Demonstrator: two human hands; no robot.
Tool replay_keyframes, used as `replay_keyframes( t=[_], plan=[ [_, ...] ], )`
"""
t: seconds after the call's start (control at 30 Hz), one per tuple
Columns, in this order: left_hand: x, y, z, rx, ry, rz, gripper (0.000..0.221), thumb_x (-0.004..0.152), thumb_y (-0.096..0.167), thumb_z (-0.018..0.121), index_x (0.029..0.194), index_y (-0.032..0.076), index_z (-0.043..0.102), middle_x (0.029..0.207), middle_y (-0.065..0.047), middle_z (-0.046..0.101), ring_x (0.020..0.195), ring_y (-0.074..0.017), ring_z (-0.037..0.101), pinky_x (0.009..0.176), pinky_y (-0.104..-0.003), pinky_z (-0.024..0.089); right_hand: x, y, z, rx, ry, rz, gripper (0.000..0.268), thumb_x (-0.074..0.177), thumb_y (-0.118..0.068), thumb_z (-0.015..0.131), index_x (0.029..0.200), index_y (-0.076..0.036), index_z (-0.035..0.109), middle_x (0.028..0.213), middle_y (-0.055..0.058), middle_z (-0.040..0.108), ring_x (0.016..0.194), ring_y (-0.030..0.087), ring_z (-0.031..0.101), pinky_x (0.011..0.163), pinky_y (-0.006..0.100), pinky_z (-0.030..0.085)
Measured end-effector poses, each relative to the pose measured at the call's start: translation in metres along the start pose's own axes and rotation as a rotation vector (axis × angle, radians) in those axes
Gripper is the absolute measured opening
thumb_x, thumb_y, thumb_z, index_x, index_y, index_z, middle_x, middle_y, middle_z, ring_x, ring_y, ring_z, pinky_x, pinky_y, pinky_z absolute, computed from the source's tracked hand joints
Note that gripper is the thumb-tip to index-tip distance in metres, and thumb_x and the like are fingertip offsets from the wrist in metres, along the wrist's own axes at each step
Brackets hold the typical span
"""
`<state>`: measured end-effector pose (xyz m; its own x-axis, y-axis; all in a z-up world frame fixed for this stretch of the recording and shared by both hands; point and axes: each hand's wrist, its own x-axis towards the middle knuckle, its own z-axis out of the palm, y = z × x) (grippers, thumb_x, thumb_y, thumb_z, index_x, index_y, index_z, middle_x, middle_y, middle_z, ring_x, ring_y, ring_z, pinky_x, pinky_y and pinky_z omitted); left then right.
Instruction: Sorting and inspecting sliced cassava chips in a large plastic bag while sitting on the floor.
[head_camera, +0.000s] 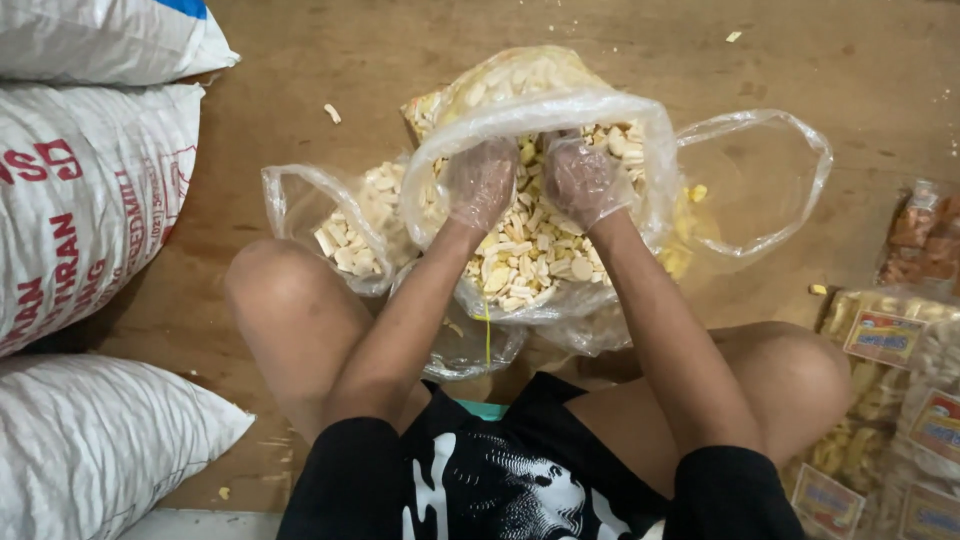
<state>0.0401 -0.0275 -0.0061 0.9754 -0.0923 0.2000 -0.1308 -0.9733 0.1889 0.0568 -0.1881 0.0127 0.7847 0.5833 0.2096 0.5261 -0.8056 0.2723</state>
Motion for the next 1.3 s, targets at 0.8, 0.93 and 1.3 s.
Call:
replay_keyframes(
  t=[0.8,0.93,1.3],
  plan=[
    [-0.026,-0.002,-0.021,-0.162,0.033,0.13,0.002,0.079,0.006,0.07,0.079,0.007,0.069,0.065,-0.012,0.066,0.068,-0.0368,0.072,0.06,-0.051,0.058,-0.032,-0.013,0.025,0.565,-0.206,0.165,0.032,0.088,-0.041,0.069,0.113,-0.022,0.066,0.091,0.009,0.073,0.093,0.034,0.074,0.078,0.051,0.06],
    [-0.032,0.003,-0.035,-0.223,0.018,0.083,0.017,0.077,0.013,0.08,0.091,0.011,0.07,0.073,-0.009,0.068,0.072,-0.0342,0.072,0.065,-0.05,0.06,-0.031,-0.008,-0.017,0.669,-0.061,0.126,0.031,0.089,-0.031,0.072,0.111,-0.01,0.067,0.091,0.02,0.07,0.09,0.045,0.071,0.076,0.057,0.059],
    [-0.023,0.033,-0.093,-0.582,0.052,0.183,0.022,0.096,0.018,0.068,0.119,0.016,0.065,0.102,-0.013,0.059,0.098,-0.0417,0.067,0.083,-0.049,0.06,-0.066,0.052,-0.045,0.612,0.423,-0.018,0.032,0.091,-0.023,0.08,0.113,-0.005,0.065,0.095,0.014,0.066,0.087,0.036,0.07,0.07,0.047,0.06]
  ],
)
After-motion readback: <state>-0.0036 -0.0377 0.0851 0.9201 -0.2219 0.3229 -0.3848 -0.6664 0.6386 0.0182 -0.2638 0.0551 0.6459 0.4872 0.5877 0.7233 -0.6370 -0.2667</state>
